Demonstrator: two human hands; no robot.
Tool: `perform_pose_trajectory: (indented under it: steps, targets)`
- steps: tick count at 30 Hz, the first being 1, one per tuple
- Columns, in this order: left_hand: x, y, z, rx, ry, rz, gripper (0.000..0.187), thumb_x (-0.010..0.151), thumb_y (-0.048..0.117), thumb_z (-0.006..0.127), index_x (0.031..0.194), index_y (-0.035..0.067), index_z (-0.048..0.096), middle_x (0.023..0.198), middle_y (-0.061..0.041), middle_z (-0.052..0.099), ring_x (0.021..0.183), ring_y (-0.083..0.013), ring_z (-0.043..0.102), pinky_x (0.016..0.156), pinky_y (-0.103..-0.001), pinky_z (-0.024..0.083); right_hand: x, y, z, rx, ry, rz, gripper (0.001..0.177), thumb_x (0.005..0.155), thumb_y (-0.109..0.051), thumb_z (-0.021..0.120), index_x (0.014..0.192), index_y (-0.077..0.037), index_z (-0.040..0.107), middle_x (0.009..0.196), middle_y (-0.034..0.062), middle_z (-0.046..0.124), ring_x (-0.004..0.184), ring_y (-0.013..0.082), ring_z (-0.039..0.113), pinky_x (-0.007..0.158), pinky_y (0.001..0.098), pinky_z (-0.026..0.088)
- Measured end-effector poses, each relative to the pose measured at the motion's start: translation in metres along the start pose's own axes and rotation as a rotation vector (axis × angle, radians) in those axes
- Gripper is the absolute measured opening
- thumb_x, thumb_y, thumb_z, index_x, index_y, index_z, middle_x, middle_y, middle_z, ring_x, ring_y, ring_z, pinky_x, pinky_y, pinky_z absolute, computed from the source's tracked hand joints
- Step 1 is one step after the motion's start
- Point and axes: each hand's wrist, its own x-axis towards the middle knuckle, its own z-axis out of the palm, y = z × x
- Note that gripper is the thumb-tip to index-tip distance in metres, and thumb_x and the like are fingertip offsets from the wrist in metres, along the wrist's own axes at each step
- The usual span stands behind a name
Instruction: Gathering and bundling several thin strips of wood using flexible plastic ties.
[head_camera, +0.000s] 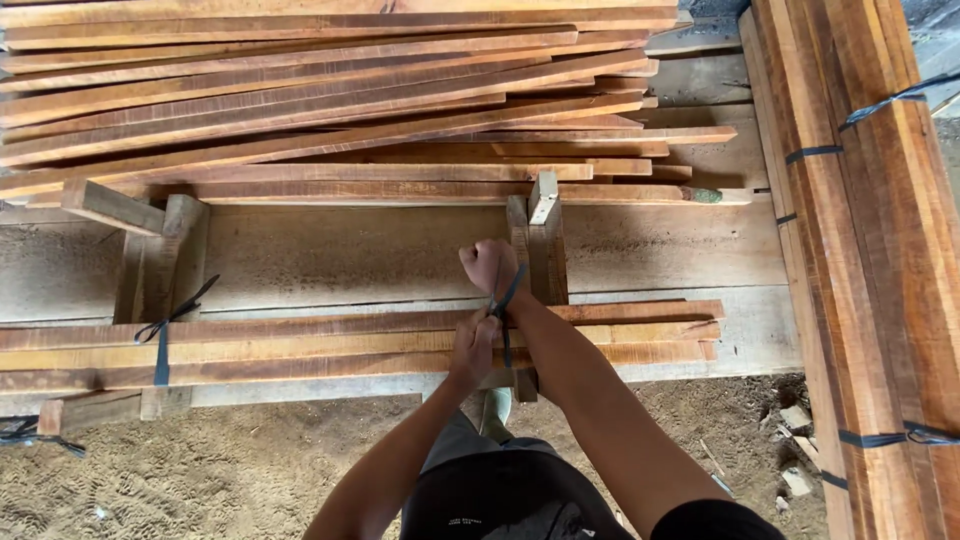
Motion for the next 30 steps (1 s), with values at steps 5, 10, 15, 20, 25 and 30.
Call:
perform_pose_trajectory:
  steps: [5,10,15,20,25,30]
  targets:
    - [0.002,-0.026,-0.005,0.065,0.003,0.01,0.034,0.101,0.02,0.046,0.069,0.012,0.058,0.061,0.001,0.047,0.061,-0.0126,0.041,0.062,-0.033,0.04,-0.002,-0.009,-0.004,0.006,-0.077,-0.168,0.042,0.081,-0.018,0.059,0.046,-0.001,0.043,0.041,0.0202,0.042,0.036,0.037,0.05,0.041,0.0377,0.043]
    - [0.007,-0.024,-0.005,0.051,-0.062,0.028,0.04,0.104,0.018,0.043,0.067,0.014,0.057,0.052,0.003,0.042,0.052,-0.008,0.032,0.051,-0.029,0.034,0.0,0.026,0.041,-0.163,-0.025,-0.025,0.033,0.079,-0.023,0.06,0.058,0.002,0.064,0.055,0.0261,0.061,0.057,0.0466,0.069,0.049,0.0546,0.058]
    - [0.01,-0.019,-0.005,0.008,-0.065,0.061,0.04,0.104,0.018,0.042,0.066,0.017,0.055,0.051,0.004,0.04,0.05,-0.007,0.029,0.05,-0.028,0.032,0.008,0.019,0.047,-0.16,0.004,0.052,0.033,0.079,-0.023,0.059,0.062,0.004,0.066,0.058,0.0272,0.063,0.061,0.0493,0.07,0.052,0.0581,0.057]
    - [0.01,-0.005,-0.005,0.052,-0.098,0.032,0.042,0.106,0.021,0.038,0.066,0.018,0.052,0.05,0.004,0.034,0.048,-0.0069,0.022,0.048,-0.028,0.029,0.005,0.012,0.017,-0.067,0.26,-0.086,0.036,0.079,-0.023,0.059,0.049,-0.003,0.056,0.051,0.0243,0.054,0.055,0.0454,0.067,0.044,0.0508,0.052]
    - [0.027,-0.025,-0.018,0.11,-0.179,-0.091,0.039,0.104,0.019,0.042,0.065,0.019,0.048,0.051,0.004,0.034,0.047,-0.0072,0.02,0.048,-0.03,0.026,0.026,0.059,0.004,0.342,0.221,0.56,0.042,0.089,-0.03,0.057,0.052,-0.011,0.051,0.044,0.0075,0.049,0.043,0.0213,0.052,0.048,0.0489,0.039]
    - [0.065,-0.034,-0.037,0.445,-0.462,0.063,0.04,0.102,0.018,0.041,0.064,0.009,0.05,0.046,-0.007,0.036,0.041,-0.0143,0.028,0.047,-0.033,0.03,0.004,0.051,-0.066,0.913,0.05,0.902,0.045,0.094,-0.025,0.075,0.123,-0.002,0.049,0.071,0.007,0.05,0.043,0.0189,0.042,0.037,0.0353,0.039]
